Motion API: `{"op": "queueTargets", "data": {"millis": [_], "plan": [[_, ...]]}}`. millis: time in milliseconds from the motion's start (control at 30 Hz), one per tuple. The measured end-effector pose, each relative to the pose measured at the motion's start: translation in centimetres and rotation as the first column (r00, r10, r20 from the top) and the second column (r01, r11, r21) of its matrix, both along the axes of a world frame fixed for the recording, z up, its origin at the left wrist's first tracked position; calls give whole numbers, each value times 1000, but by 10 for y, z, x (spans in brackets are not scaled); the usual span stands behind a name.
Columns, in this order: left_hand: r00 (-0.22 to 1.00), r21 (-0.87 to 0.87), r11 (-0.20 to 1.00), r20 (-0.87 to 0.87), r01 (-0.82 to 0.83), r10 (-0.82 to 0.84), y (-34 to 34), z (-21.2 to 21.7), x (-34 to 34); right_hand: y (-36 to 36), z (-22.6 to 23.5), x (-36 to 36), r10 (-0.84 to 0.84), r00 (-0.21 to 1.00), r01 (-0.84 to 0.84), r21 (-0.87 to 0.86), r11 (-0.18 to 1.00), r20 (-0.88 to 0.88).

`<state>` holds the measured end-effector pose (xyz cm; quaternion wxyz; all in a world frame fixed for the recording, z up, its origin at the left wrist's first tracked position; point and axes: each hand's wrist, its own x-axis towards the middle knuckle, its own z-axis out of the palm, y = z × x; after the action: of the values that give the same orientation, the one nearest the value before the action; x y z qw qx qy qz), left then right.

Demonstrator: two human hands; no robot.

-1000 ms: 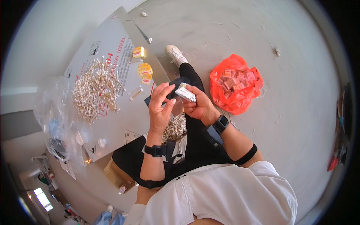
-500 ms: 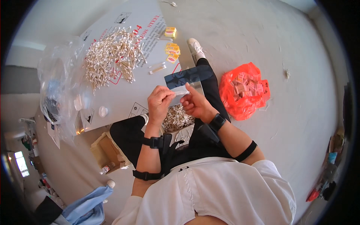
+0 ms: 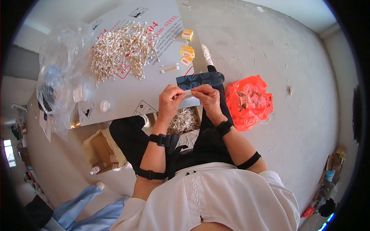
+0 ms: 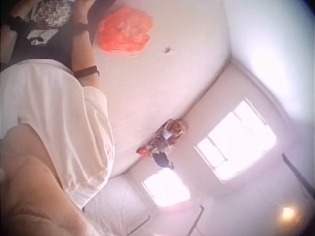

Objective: The recorder is gathering small sticks and placing them into a plastic wrapper, then sealing it with a label.

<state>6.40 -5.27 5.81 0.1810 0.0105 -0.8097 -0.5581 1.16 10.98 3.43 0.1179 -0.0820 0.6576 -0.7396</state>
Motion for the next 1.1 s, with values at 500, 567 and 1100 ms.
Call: {"op": "queueTargets", "data": {"millis": [500, 567, 1100], "plan": [[992, 33, 993, -45, -117, 118, 10, -3, -3, -1, 1, -4, -34, 998, 35, 14, 999, -52], [993, 7, 993, 34, -115, 114, 10, -1, -3, -2, -3, -1, -36, 999, 37, -30, 999, 37], [977, 572, 795, 173, -204, 127, 30, -19, 2, -15, -5, 15, -49, 995, 46, -29, 998, -90]]}}
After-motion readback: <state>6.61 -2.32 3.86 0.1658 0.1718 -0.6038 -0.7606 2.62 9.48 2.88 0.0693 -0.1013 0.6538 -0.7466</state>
